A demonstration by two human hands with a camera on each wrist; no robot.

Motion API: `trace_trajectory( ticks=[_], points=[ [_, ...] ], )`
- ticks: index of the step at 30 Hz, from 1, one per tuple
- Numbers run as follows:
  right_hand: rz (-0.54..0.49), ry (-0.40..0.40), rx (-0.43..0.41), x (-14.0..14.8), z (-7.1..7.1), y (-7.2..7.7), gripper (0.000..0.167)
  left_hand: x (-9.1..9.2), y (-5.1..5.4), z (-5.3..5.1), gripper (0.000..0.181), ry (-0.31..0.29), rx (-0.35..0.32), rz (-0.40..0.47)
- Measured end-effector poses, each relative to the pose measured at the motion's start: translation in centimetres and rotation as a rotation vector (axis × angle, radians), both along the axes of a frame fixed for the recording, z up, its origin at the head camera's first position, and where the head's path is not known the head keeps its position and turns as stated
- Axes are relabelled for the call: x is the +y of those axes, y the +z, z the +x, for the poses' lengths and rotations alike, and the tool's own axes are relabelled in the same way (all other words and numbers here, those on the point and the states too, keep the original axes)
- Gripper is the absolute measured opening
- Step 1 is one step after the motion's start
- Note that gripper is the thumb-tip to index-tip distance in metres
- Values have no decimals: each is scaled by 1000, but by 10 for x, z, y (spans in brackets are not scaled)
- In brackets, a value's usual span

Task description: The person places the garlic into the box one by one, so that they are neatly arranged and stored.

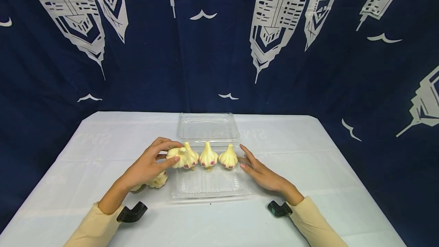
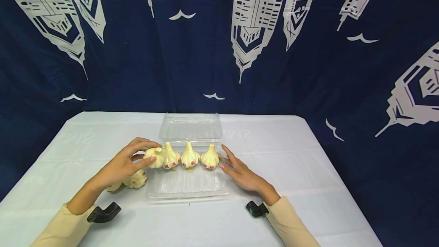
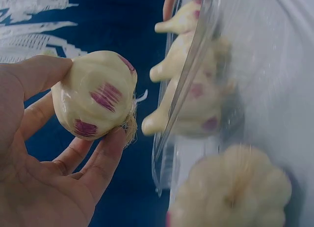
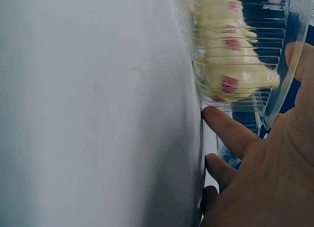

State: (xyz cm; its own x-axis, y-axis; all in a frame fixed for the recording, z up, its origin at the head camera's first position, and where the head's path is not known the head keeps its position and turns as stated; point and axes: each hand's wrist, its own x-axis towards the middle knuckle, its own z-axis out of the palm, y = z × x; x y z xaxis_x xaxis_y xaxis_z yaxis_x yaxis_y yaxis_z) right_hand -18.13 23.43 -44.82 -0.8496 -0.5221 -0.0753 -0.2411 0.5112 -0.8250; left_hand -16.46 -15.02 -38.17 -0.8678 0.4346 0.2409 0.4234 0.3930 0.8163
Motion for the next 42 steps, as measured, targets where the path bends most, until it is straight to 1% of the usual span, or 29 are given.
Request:
trace_trajectory(
  ticks=[6,11,15,17,20,22,26,29,32,35,38,42],
  points=[
    [1,-2,5,0,0,-1,68,16,-2,-1,34,-45,-2,28],
    [-3,-3,-1,0,0,-1,67,31,-6,-2,34,-65,-20,61],
    [1,-3,19,0,1,-1,65,45,-9,1,36,-97,-53,74],
    [3,-4,26,0,1,0,63,52,-11,3,36,-125,-66,72],
    [8,-8,29,0,2,0,61,62,-15,7,36,-162,-67,58],
    [11,-10,26,0,2,0,59,70,-18,9,36,-171,-58,49],
    [12,-9,17,0,2,1,59,86,-28,12,37,-169,-38,63],
    [14,-10,5,-1,2,2,59,96,-35,14,36,-143,-26,62],
    [15,-11,-3,-1,1,1,59,105,-40,18,34,-108,-1,20],
    [19,-12,-1,0,1,1,59,113,-40,20,33,-90,20,-15],
    [15,-8,5,1,1,1,58,120,-39,21,33,-91,35,-33],
    [3,3,9,2,0,0,58,129,-38,21,34,-88,29,-69]
  ],
)
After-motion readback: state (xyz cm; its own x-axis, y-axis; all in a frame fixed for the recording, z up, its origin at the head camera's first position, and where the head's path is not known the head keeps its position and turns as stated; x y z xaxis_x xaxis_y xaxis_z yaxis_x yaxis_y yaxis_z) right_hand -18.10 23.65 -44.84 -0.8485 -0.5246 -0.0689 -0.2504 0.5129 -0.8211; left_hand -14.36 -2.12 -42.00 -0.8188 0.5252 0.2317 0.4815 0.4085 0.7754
